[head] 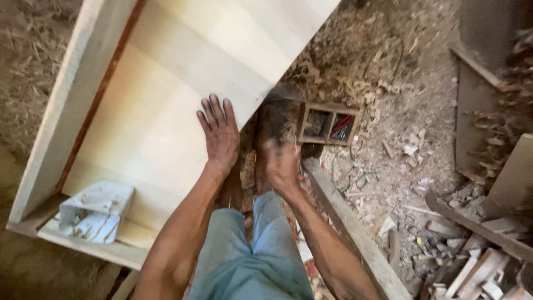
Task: The person hammers nails into the edges of a wooden drawer box using a hammer. They repeatedly pick nails from a small white container and drive them into the drawer sides and bottom.
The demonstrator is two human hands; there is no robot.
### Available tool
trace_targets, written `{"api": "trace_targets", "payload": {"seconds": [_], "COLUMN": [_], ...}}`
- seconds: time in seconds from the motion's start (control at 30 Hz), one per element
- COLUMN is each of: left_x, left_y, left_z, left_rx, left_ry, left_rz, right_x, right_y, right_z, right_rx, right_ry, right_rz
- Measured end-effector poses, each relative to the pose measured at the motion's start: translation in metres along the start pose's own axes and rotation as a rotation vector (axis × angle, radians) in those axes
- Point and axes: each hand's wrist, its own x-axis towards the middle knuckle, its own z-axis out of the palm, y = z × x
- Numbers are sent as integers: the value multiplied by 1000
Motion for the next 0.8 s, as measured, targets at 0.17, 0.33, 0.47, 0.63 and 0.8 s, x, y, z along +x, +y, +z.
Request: {"api": "trace_targets", "payload": {"seconds": [0.17,0.33,0.47,0.63,0.8], "left_x": [3,-3,6,0,-4], "left_y": [1,1,-2,-3,-3], "left_z": [0,-1,-5,-3,-4], "left_rx": [-102,219,-48,73,-18], "left_ry": [71,-115,122,-3,54], "left_rz": [8,13,10,19,18], "right_x": [6,0,-4,-6,-12], "right_y": [-8,-18,-10,16,24], "right_z": [-9,5,6,-3,16], "right_rx": [-193,-234,-543,-118,-574], "right_ry": [-210,-85,-73,14,-292], "right_rz": [207,307,-766,-78,-35]}}
